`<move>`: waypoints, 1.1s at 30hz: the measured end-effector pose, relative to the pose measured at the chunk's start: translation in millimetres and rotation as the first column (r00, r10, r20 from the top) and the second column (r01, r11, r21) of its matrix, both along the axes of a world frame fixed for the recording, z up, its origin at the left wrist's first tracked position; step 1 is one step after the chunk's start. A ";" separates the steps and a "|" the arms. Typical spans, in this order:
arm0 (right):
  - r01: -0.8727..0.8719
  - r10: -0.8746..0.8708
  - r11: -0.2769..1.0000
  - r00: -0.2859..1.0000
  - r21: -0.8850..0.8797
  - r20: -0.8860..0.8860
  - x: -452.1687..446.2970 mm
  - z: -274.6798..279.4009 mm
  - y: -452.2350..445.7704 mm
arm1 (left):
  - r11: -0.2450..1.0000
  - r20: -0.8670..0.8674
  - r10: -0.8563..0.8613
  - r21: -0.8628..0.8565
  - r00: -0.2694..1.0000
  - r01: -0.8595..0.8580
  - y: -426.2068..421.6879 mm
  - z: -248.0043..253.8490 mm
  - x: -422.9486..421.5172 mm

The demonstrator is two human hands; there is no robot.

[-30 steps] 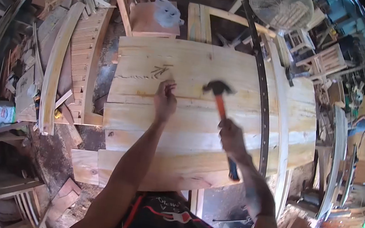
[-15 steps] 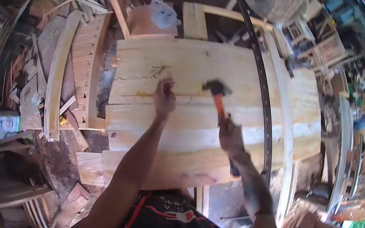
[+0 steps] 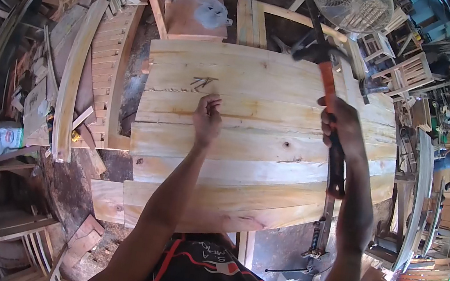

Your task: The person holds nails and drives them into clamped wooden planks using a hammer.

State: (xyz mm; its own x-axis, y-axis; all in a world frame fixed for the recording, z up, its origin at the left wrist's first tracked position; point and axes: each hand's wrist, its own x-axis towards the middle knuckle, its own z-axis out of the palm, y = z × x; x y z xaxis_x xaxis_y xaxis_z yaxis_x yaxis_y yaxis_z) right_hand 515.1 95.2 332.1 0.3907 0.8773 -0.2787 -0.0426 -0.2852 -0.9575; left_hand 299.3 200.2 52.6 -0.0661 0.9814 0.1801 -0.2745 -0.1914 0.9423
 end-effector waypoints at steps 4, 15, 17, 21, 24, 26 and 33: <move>-0.232 0.218 0.891 0.973 -0.390 -0.079 40.1 -111.1 25.6 | 1.000 0.007 0.014 0.015 1.000 -0.015 0.7 5.4 -0.2; -0.251 0.680 0.691 0.546 -0.678 0.490 82.9 -139.2 102.7 | 1.000 -0.221 -0.009 0.010 0.975 0.012 1.2 12.0 4.1; -0.293 0.726 0.685 0.354 -0.667 0.590 86.9 -166.1 98.9 | 1.000 -0.222 -0.001 0.010 0.975 0.004 -0.1 13.7 5.4; -0.518 0.889 0.439 0.133 -0.734 0.437 42.8 -145.2 57.6 | 0.999 -0.224 -0.023 -0.034 0.974 0.016 1.1 8.8 4.0; -0.457 0.873 0.484 0.193 -0.747 0.447 37.0 -143.6 33.7 | 1.000 -0.181 -0.020 0.002 0.983 0.021 -0.5 18.0 3.1; -0.467 0.810 0.586 0.344 -0.662 0.474 49.6 -162.6 24.1 | 1.000 -0.144 -0.008 0.009 0.990 0.009 1.5 9.7 5.4; -0.125 0.505 0.817 0.628 -0.563 0.592 98.6 -172.0 31.0 | 1.000 -0.130 -0.017 0.010 0.991 0.018 2.7 7.8 5.4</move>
